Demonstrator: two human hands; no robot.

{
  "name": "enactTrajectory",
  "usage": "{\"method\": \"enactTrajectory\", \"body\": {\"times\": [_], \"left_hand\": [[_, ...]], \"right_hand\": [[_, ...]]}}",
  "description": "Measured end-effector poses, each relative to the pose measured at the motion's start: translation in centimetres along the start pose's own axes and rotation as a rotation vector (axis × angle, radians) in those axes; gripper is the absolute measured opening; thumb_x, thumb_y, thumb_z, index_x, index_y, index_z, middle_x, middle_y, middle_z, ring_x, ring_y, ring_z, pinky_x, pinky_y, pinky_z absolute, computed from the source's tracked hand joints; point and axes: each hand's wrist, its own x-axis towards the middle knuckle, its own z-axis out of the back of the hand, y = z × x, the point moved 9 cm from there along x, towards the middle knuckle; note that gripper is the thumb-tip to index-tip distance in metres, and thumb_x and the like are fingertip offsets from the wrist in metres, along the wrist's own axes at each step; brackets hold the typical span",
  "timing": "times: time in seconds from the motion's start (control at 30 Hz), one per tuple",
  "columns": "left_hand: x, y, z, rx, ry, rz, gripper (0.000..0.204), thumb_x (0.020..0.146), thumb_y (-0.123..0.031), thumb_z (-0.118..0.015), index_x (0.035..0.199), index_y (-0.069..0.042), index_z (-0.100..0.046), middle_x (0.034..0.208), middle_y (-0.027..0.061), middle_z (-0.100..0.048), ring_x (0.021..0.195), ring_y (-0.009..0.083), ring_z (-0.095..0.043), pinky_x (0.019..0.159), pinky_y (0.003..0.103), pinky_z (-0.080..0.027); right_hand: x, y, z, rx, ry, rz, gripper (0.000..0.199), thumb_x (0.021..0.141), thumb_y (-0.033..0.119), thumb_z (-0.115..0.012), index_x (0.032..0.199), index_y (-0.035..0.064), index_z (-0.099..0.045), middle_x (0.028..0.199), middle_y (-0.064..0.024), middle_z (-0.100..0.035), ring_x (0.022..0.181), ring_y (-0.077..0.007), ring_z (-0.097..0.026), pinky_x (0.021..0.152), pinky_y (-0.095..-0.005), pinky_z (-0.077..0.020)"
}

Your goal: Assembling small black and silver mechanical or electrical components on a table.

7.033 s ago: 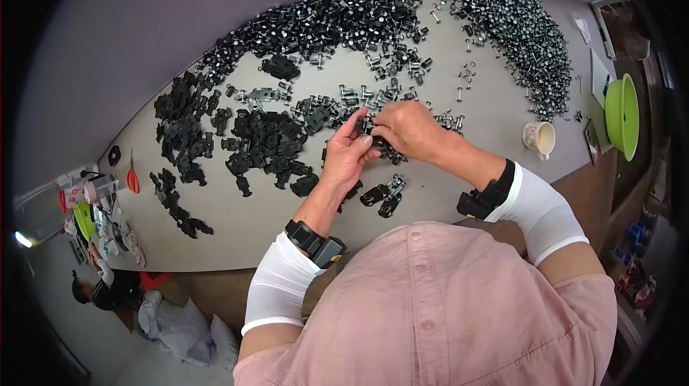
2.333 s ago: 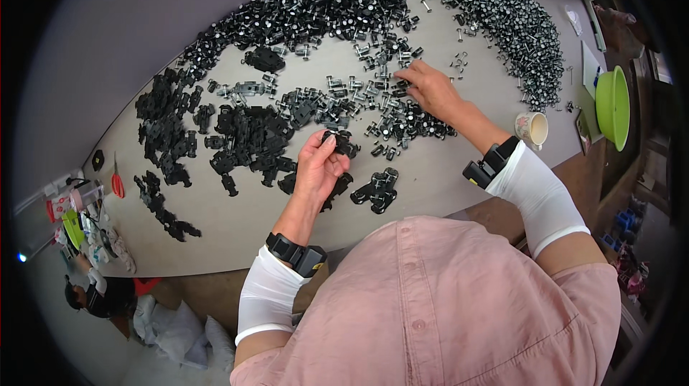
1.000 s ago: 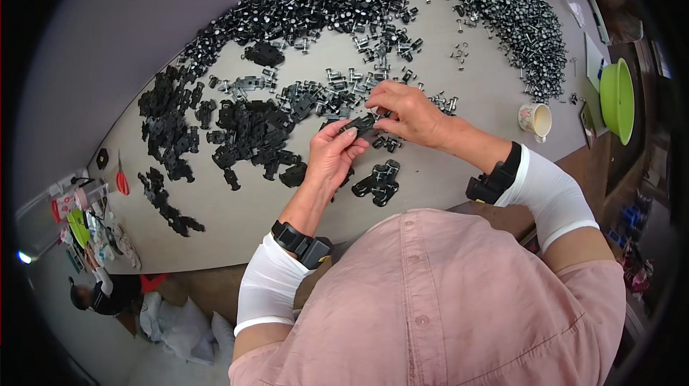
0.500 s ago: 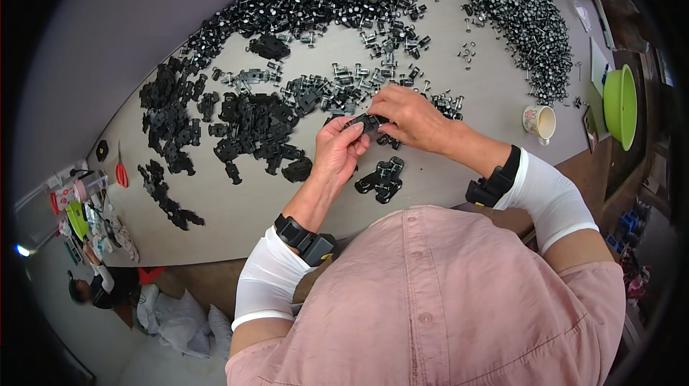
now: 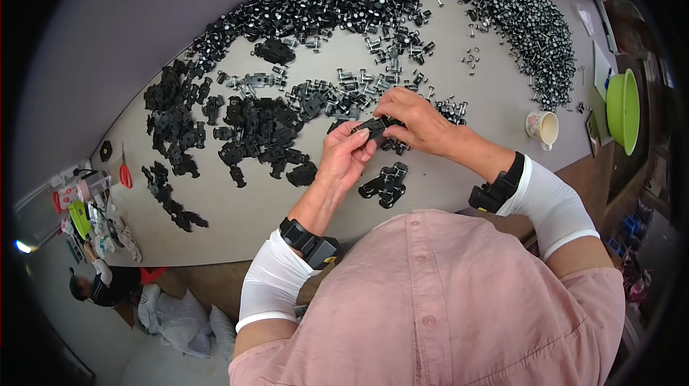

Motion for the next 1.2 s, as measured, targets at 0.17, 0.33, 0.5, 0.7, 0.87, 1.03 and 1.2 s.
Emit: {"method": "enactTrajectory", "body": {"times": [0.17, 0.33, 0.5, 0.7, 0.87, 1.03, 1.2], "left_hand": [[-0.3, 1.0, -0.4, -0.171, 0.127, 0.063, 0.015, 0.086, -0.001, -0.059, 0.099, 0.001, -0.053, 0.086, 0.0111, -0.06, 0.064, 0.0164, -0.059, 0.048, 0.022, -0.04], [-0.1, 0.8, -0.5, -0.233, 0.141, 0.064, 0.017, 0.088, -0.004, -0.058, 0.103, 0.002, -0.051, 0.088, 0.0109, -0.06, 0.068, 0.017, -0.06, 0.051, 0.021, -0.044], [-1.2, -2.2, 0.7, 0.426, 0.143, 0.086, 0.023, 0.086, -0.006, -0.062, 0.107, 0.002, -0.056, 0.084, 0.0089, -0.062, 0.058, 0.0132, -0.059, 0.051, 0.022, -0.047], [-1.9, -8.9, 6.9, 1.409, -0.298, -0.47, 0.02, 0.075, -0.008, -0.07, 0.091, 0.002, -0.065, 0.081, 0.0084, -0.061, 0.07, 0.0198, -0.061, 0.062, 0.032, -0.05], [-2.7, -7.1, 1.2, 1.919, -0.319, -0.573, 0.028, 0.069, -0.01, -0.076, 0.087, 0.0, -0.057, 0.088, 0.0134, -0.053, 0.084, 0.0336, -0.057, 0.068, 0.043, -0.048], [-2.4, -7.4, 1.8, 1.831, -0.371, -0.598, 0.03, 0.066, -0.005, -0.076, 0.085, -0.001, -0.053, 0.086, 0.0115, -0.052, 0.079, 0.0283, -0.057, 0.064, 0.039, -0.048], [-3.2, -7.8, 1.1, 1.42, -0.267, -0.604, 0.026, 0.067, -0.001, -0.073, 0.085, 0.0, -0.054, 0.068, 0.0003, -0.049, 0.056, 0.0082, -0.044, 0.051, 0.023, -0.039]], "right_hand": [[-0.2, 0.6, 0.4, 0.08, -0.037, 0.063, 0.035, 0.068, 0.001, -0.071, 0.1, -0.0001, -0.058, 0.095, -0.0133, -0.056, 0.088, -0.0305, -0.054, 0.075, -0.0377, -0.0462], [-0.1, 0.8, 0.3, 0.059, -0.078, 0.09, 0.036, 0.069, 0.003, -0.072, 0.102, 0.0002, -0.058, 0.092, -0.0132, -0.058, 0.084, -0.0304, -0.056, 0.073, -0.0377, -0.0472], [-1.2, 0.6, -0.8, 0.089, -0.058, 0.019, 0.036, 0.069, 0.004, -0.073, 0.101, 0.0002, -0.059, 0.092, -0.0141, -0.058, 0.083, -0.0314, -0.057, 0.072, -0.0378, -0.048], [-4.4, 1.4, -5.3, -0.045, 0.149, 0.038, 0.036, 0.068, 0.01, -0.074, 0.1, 0.0006, -0.06, 0.096, -0.0128, -0.058, 0.087, -0.0318, -0.056, 0.075, -0.0376, -0.0489], [-4.8, 2.3, -5.0, -0.17, 0.189, 0.095, 0.025, 0.073, 0.014, -0.071, 0.094, 0.0024, -0.062, 0.096, -0.0097, -0.057, 0.087, -0.0291, -0.055, 0.074, -0.0359, -0.0492], [-4.8, 0.2, -3.5, -0.119, 0.109, -0.043, 0.018, 0.076, 0.009, -0.068, 0.092, 0.002, -0.064, 0.089, -0.0109, -0.059, 0.082, -0.0285, -0.059, 0.071, -0.0356, -0.0501], [-2.9, -3.3, -3.5, 0.381, -0.051, -0.46, 0.018, 0.083, 0.005, -0.062, 0.099, -0.003, -0.063, 0.079, -0.0085, -0.064, 0.067, -0.0172, -0.062, 0.058, -0.0292, -0.0498]]}}
